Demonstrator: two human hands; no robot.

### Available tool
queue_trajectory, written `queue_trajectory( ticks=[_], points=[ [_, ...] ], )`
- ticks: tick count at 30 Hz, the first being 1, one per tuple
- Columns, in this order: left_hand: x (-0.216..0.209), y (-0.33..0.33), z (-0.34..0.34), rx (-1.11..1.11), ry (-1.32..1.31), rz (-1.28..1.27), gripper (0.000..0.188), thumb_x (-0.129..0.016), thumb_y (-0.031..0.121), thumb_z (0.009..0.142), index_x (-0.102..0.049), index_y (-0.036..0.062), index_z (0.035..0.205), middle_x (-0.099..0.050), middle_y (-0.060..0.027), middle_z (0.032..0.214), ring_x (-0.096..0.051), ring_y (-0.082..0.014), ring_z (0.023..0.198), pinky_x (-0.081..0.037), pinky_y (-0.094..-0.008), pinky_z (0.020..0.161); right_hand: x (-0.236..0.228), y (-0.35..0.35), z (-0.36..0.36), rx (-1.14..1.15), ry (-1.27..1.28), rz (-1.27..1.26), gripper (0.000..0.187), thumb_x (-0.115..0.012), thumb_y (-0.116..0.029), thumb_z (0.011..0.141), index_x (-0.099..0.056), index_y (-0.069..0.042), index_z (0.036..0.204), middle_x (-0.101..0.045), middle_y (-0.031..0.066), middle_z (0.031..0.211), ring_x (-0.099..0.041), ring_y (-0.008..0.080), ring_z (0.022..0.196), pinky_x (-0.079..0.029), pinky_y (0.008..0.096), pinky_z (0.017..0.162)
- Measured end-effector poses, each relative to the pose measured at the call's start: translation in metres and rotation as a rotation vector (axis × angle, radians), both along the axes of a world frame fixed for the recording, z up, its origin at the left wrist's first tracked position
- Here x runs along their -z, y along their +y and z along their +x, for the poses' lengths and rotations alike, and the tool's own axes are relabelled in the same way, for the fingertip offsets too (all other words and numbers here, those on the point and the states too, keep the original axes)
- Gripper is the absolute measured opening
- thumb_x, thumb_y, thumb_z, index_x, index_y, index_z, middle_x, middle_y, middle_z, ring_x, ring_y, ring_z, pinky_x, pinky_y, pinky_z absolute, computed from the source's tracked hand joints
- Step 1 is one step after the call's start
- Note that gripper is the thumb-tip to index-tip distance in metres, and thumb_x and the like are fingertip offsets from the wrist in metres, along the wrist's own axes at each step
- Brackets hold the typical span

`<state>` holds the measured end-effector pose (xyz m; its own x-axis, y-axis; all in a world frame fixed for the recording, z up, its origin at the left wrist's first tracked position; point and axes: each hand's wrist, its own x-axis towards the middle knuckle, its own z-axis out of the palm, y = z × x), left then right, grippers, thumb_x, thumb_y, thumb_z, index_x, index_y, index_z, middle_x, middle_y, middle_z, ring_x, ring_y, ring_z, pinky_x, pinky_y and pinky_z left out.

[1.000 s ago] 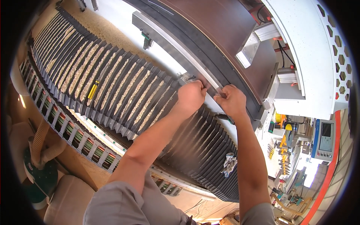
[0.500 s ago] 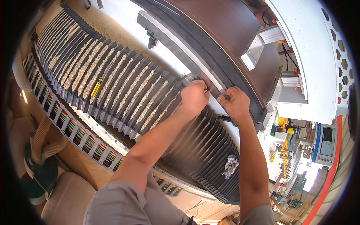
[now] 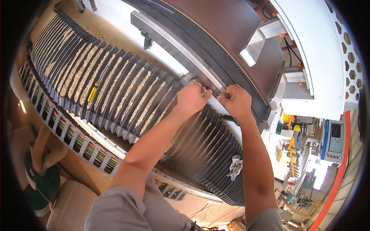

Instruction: The person adjusts a guide rail and uses an allen wrench to tighten fasteners on an industrial sanding machine.

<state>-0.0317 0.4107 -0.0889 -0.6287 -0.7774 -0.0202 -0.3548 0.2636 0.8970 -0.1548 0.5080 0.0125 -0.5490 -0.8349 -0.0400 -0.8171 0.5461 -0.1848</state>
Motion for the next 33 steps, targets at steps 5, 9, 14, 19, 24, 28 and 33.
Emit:
queue_trajectory(
  ticks=[5, 9, 14, 19, 24, 28, 33],
  points=[
    [0.011, 0.000, -0.008, 0.039, 0.102, 0.117, 0.019, -0.070, 0.021, 0.081, -0.064, 0.0039, 0.074, -0.066, -0.0149, 0.076, -0.066, -0.0336, 0.076, -0.052, -0.0421, 0.067, 0.000, -0.001, -0.002, -0.007, 0.015, -0.004, 0.029, -0.080, -0.026, 0.067, -0.060, -0.006, 0.072, -0.061, 0.0091, 0.080, -0.062, 0.0329, 0.074, -0.047, 0.0417, 0.062],
    [0.011, 0.006, -0.009, -0.068, 0.122, -0.154, 0.017, -0.075, 0.018, 0.077, -0.064, 0.0039, 0.078, -0.066, -0.0132, 0.074, -0.065, -0.0329, 0.069, -0.051, -0.0412, 0.062, 0.000, 0.003, 0.000, 0.018, -0.012, -0.030, 0.029, -0.080, -0.026, 0.068, -0.060, -0.006, 0.073, -0.061, 0.0088, 0.080, -0.062, 0.0322, 0.075, -0.047, 0.0411, 0.063],
    [0.022, -0.014, -0.004, 0.156, 0.319, 0.980, 0.021, -0.068, 0.020, 0.091, -0.065, 0.0005, 0.084, -0.062, -0.0058, 0.067, -0.054, -0.0132, 0.055, -0.042, -0.0267, 0.050, -0.009, 0.007, -0.013, -0.025, -0.166, -0.144, 0.025, -0.078, -0.027, 0.074, -0.064, -0.006, 0.076, -0.060, 0.0094, 0.078, -0.062, 0.0304, 0.073, -0.048, 0.0400, 0.063],
    [0.022, -0.009, -0.011, 0.071, 0.391, 0.936, 0.011, -0.071, 0.006, 0.087, -0.064, -0.0004, 0.082, -0.060, -0.0030, 0.067, -0.051, -0.0071, 0.056, -0.039, -0.0229, 0.050, 0.004, 0.029, -0.074, -0.100, 0.169, -0.244, 0.033, -0.068, -0.027, 0.086, -0.063, -0.003, 0.108, -0.059, 0.0136, 0.113, -0.057, 0.0338, 0.104, -0.046, 0.0416, 0.088],
    [-0.008, -0.012, -0.005, 0.080, 0.099, 0.457, 0.020, -0.070, 0.016, 0.090, -0.066, -0.0015, 0.083, -0.063, -0.0023, 0.071, -0.055, -0.0080, 0.062, -0.044, -0.0255, 0.056, 0.024, 0.036, -0.093, -0.166, 0.228, -0.223, 0.043, -0.066, -0.023, 0.085, -0.056, -0.002, 0.121, -0.051, 0.0164, 0.130, -0.048, 0.0387, 0.119, -0.038, 0.0463, 0.103],
    [-0.003, -0.033, -0.003, 0.264, 0.078, 1.060, 0.022, -0.061, 0.020, 0.098, -0.067, -0.0011, 0.094, -0.063, -0.0037, 0.074, -0.052, -0.0071, 0.059, -0.040, -0.0226, 0.053, 0.024, 0.033, -0.098, -0.153, 0.144, -0.298, 0.040, -0.065, -0.019, 0.083, -0.058, -0.001, 0.118, -0.053, 0.0172, 0.128, -0.049, 0.0389, 0.118, -0.037, 0.0482, 0.103],
    [-0.002, -0.030, -0.009, 0.206, 0.049, 1.152, 0.017, -0.064, 0.015, 0.095, -0.068, -0.0008, 0.095, -0.063, -0.0021, 0.075, -0.050, -0.0051, 0.059, -0.037, -0.0203, 0.052, 0.022, 0.034, -0.104, -0.135, 0.118, -0.328, 0.041, -0.067, -0.016, 0.078, -0.061, -0.001, 0.116, -0.055, 0.0175, 0.127, -0.051, 0.0388, 0.117, -0.038, 0.0467, 0.103]
  ],
)
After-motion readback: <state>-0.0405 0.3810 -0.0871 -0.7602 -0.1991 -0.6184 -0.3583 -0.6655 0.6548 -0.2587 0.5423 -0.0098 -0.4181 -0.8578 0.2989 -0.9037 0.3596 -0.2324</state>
